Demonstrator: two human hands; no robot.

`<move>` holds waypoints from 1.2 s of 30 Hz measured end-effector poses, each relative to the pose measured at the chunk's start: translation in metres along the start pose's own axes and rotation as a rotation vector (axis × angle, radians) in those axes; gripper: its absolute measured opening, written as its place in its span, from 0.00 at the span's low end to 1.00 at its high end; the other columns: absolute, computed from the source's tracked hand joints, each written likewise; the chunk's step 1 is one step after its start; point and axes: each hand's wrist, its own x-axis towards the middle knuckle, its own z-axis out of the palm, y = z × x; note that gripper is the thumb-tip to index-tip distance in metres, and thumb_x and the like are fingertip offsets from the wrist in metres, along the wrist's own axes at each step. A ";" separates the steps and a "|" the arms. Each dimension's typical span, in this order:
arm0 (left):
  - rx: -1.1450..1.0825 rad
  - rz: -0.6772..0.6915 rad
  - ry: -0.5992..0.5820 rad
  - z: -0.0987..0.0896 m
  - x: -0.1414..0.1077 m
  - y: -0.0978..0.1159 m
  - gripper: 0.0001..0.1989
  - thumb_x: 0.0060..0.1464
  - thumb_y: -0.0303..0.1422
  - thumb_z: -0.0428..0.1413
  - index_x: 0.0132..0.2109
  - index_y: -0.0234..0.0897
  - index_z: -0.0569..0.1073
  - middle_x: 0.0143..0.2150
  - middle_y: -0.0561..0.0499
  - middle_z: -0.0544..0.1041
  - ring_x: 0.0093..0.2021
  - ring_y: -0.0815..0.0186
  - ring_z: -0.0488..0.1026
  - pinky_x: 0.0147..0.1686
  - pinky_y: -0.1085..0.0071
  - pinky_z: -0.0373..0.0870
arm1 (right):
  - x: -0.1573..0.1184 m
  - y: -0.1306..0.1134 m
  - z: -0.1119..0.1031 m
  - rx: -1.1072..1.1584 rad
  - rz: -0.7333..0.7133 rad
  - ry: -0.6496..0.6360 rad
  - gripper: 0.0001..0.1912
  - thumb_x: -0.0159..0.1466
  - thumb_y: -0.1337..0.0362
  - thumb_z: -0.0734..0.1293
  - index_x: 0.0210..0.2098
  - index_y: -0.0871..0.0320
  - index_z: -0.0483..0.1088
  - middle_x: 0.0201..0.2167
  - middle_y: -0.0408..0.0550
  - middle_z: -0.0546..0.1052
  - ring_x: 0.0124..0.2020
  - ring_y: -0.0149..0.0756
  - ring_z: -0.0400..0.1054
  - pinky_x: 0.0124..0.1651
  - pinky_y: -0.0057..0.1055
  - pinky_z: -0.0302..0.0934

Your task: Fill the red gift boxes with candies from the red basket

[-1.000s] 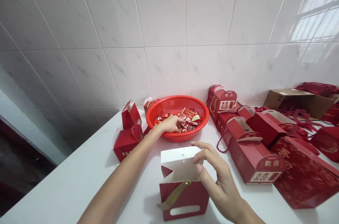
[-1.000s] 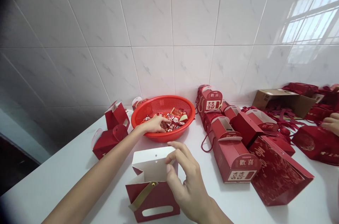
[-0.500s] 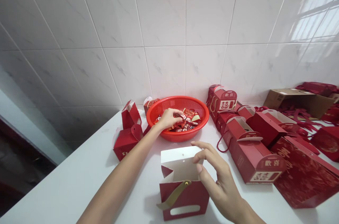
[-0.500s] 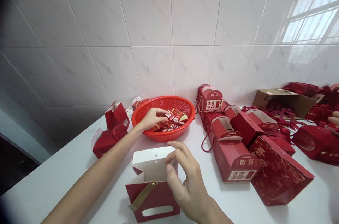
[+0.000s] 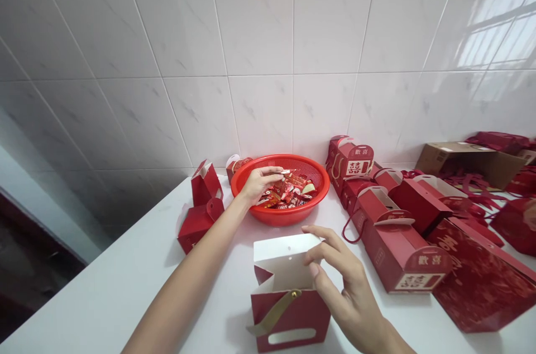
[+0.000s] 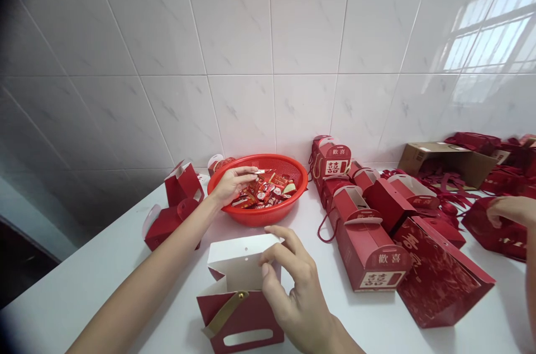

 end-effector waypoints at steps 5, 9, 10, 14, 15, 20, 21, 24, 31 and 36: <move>-0.255 -0.033 0.020 -0.002 -0.009 0.004 0.09 0.42 0.23 0.67 0.34 0.35 0.80 0.36 0.51 0.82 0.33 0.71 0.76 0.33 0.77 0.71 | 0.001 0.001 0.001 0.001 -0.006 0.001 0.11 0.67 0.66 0.60 0.30 0.55 0.71 0.35 0.50 0.76 0.54 0.43 0.70 0.47 0.30 0.67; -0.359 -0.043 0.004 -0.001 -0.024 0.008 0.05 0.49 0.24 0.63 0.34 0.36 0.79 0.38 0.52 0.82 0.32 0.72 0.76 0.35 0.76 0.74 | 0.001 0.001 0.002 0.004 -0.004 0.002 0.12 0.68 0.65 0.60 0.30 0.55 0.71 0.35 0.51 0.76 0.55 0.44 0.70 0.47 0.31 0.67; -0.382 -0.055 0.005 0.000 -0.029 0.009 0.04 0.50 0.24 0.62 0.34 0.36 0.79 0.38 0.53 0.81 0.32 0.73 0.76 0.35 0.77 0.74 | 0.001 0.001 0.002 0.005 -0.002 0.003 0.12 0.68 0.65 0.60 0.30 0.55 0.71 0.36 0.51 0.76 0.55 0.44 0.70 0.47 0.31 0.67; -0.532 -0.110 0.017 0.003 -0.045 0.017 0.04 0.56 0.23 0.59 0.34 0.35 0.78 0.35 0.54 0.79 0.31 0.76 0.75 0.37 0.80 0.75 | -0.001 0.003 0.003 0.001 0.004 0.010 0.11 0.67 0.66 0.60 0.32 0.55 0.73 0.43 0.52 0.77 0.57 0.42 0.69 0.50 0.30 0.66; -0.569 -0.124 0.013 0.004 -0.049 0.019 0.05 0.57 0.24 0.59 0.33 0.35 0.77 0.34 0.54 0.79 0.31 0.76 0.74 0.36 0.81 0.75 | -0.001 0.003 0.003 -0.004 0.005 0.016 0.11 0.67 0.66 0.60 0.33 0.55 0.73 0.45 0.52 0.77 0.57 0.42 0.69 0.51 0.30 0.66; -0.608 -0.130 0.020 0.014 -0.062 0.030 0.09 0.61 0.25 0.57 0.31 0.35 0.75 0.31 0.53 0.75 0.31 0.76 0.74 0.35 0.84 0.74 | -0.001 0.003 0.001 -0.044 0.022 0.063 0.11 0.67 0.66 0.61 0.34 0.55 0.76 0.52 0.54 0.75 0.52 0.41 0.73 0.46 0.30 0.68; -0.595 -0.127 0.017 0.016 -0.064 0.032 0.09 0.61 0.25 0.57 0.31 0.35 0.75 0.31 0.53 0.75 0.30 0.76 0.74 0.35 0.84 0.75 | -0.001 0.003 0.001 -0.055 0.020 0.081 0.11 0.67 0.66 0.62 0.34 0.55 0.76 0.52 0.54 0.75 0.50 0.41 0.73 0.45 0.30 0.68; -0.549 -0.104 0.020 0.022 -0.068 0.036 0.07 0.60 0.25 0.58 0.32 0.35 0.76 0.30 0.53 0.75 0.30 0.76 0.75 0.35 0.83 0.75 | 0.000 0.005 -0.001 -0.094 0.003 0.150 0.09 0.66 0.65 0.64 0.35 0.53 0.78 0.50 0.53 0.76 0.48 0.41 0.74 0.47 0.33 0.69; -0.260 0.128 0.052 0.033 -0.072 0.035 0.10 0.42 0.27 0.70 0.34 0.35 0.81 0.32 0.54 0.80 0.32 0.72 0.76 0.35 0.80 0.74 | 0.009 0.020 -0.013 -0.199 0.030 0.246 0.08 0.64 0.63 0.67 0.37 0.53 0.80 0.52 0.55 0.76 0.47 0.44 0.74 0.47 0.39 0.71; -0.123 0.253 0.074 0.039 -0.076 0.029 0.15 0.36 0.33 0.73 0.35 0.37 0.82 0.36 0.51 0.82 0.35 0.66 0.78 0.38 0.73 0.76 | 0.017 0.027 -0.020 -0.224 0.118 0.286 0.10 0.62 0.61 0.67 0.38 0.53 0.81 0.52 0.55 0.76 0.48 0.46 0.73 0.47 0.41 0.70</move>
